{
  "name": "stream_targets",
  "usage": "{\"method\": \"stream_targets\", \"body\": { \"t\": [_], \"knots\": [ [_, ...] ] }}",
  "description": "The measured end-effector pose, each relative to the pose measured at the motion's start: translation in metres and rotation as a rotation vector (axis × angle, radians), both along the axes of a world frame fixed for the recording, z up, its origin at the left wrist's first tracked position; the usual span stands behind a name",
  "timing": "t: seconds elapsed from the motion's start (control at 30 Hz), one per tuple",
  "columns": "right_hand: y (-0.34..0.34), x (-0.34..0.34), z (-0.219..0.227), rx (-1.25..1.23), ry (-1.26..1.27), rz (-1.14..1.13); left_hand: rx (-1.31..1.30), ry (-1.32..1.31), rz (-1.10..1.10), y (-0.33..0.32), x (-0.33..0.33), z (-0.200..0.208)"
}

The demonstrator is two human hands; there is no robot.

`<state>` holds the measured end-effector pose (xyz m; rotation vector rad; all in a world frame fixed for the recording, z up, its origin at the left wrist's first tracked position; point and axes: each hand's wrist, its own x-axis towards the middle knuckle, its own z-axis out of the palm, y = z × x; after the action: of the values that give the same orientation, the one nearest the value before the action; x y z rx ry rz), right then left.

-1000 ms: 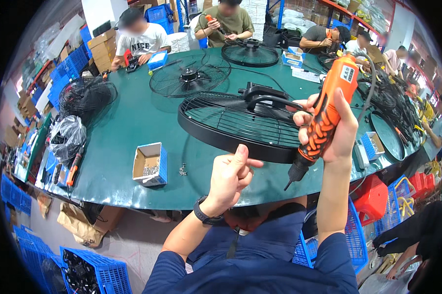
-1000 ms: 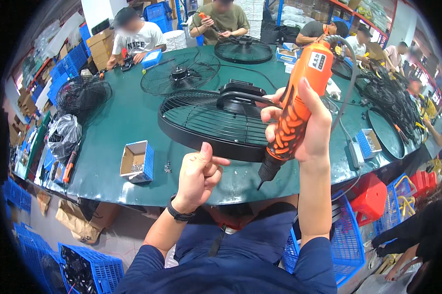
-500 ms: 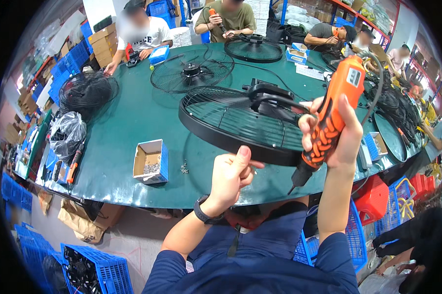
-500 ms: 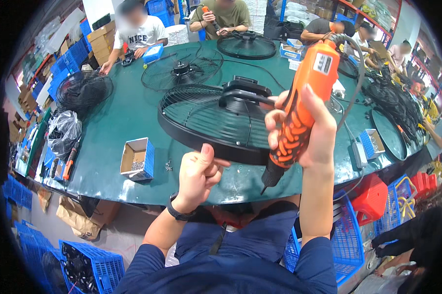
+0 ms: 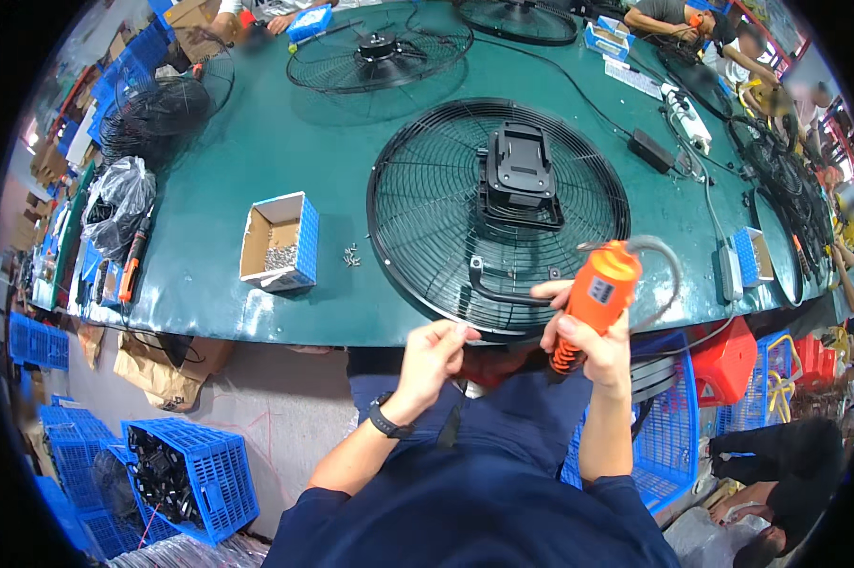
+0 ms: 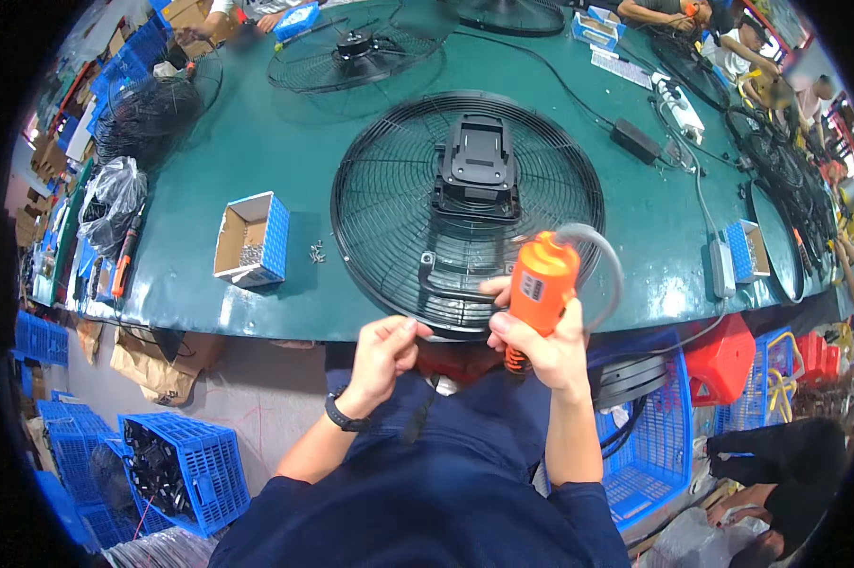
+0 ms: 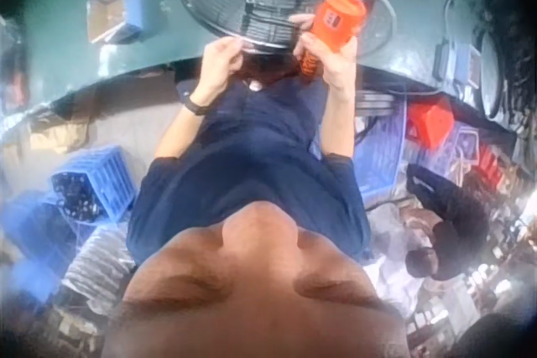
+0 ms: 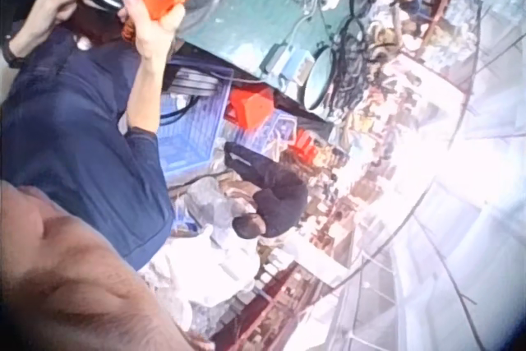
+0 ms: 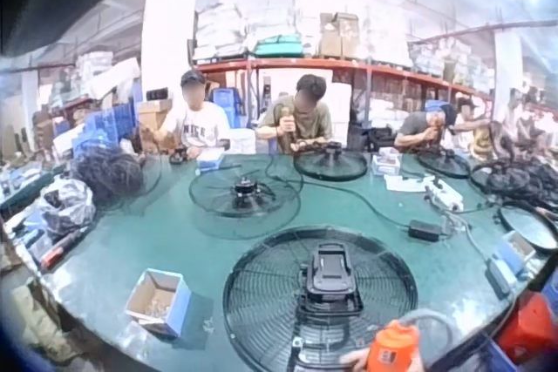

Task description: Assemble a protective grill and attachment brackets onto an industrial fan unit using screws and an electric screwdriver.

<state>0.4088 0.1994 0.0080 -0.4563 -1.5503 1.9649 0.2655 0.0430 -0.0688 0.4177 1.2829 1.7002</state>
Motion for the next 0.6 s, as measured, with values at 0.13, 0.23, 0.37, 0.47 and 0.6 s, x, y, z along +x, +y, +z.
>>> {"method": "stream_targets", "body": {
  "t": [0.13, 0.23, 0.37, 0.47, 0.6],
  "knots": [
    [-0.008, 0.01, 0.007, 0.103, 0.227, -0.222, 0.002, -0.055, 0.071, -0.02, -0.021, 0.012],
    [0.002, 0.039, 0.003, 0.083, 0.387, -0.192, 0.054, -0.005, 0.23, -0.031, -0.044, 0.037],
    [0.005, 0.056, 0.012, 0.041, 0.412, -0.195, 0.032, 0.543, 0.594, -0.05, -0.117, 0.083],
    [0.002, 0.048, 0.013, -0.025, 0.476, -0.176, -0.127, 0.704, 0.468, -0.064, -0.193, 0.077],
    [-0.002, 0.028, 0.027, -0.109, 0.5, -0.108, -0.39, 0.766, 0.374, -0.068, -0.226, 0.061]
  ]
}}
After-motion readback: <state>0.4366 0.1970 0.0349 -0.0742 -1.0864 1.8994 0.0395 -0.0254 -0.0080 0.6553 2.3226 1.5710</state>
